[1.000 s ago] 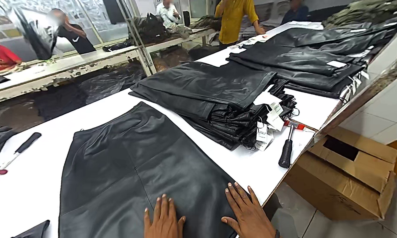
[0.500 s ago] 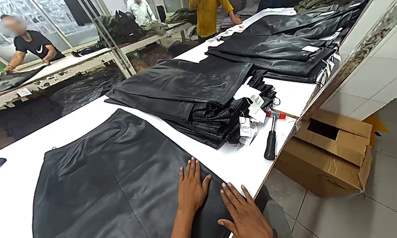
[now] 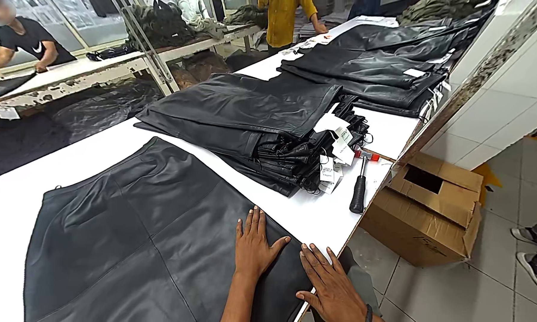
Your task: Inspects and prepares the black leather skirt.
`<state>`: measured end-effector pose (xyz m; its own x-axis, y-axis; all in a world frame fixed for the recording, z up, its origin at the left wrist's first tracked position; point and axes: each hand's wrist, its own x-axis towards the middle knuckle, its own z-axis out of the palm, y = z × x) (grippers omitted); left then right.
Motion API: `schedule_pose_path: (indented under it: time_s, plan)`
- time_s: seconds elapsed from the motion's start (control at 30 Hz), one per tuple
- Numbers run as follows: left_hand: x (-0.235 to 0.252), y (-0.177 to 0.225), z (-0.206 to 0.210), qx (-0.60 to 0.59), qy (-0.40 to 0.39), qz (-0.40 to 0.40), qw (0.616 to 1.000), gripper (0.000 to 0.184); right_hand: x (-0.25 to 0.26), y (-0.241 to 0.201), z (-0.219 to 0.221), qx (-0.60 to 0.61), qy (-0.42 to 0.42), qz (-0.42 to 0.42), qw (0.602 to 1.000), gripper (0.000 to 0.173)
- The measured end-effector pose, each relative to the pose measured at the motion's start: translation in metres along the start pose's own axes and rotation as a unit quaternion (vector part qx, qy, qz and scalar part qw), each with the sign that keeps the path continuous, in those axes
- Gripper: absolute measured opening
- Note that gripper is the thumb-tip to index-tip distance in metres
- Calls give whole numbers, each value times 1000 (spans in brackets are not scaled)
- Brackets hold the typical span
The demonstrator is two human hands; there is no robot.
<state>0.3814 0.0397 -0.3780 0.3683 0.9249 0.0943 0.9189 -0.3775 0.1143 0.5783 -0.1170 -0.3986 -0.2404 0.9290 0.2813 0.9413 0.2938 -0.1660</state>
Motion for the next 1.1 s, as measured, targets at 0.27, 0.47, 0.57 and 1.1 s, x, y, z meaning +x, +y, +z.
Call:
schedule_pose_path:
  time_s: [0.27, 0.47, 0.57, 1.1]
  plan:
    - [-14, 29, -11, 40, 42, -13, 998, 100, -13, 8, 6, 23, 40, -7, 999, 79]
    - [-31, 45, 13, -75, 107, 26, 991, 65, -15, 6, 1, 5, 28, 3, 1000, 80]
    - [-35, 41, 10, -72, 61, 35, 995, 90, -19, 8, 1, 1, 34, 2, 999, 80]
    - [-38, 43, 1, -25, -2, 34, 999, 132, 59, 101, -59, 27, 129, 193, 972, 42]
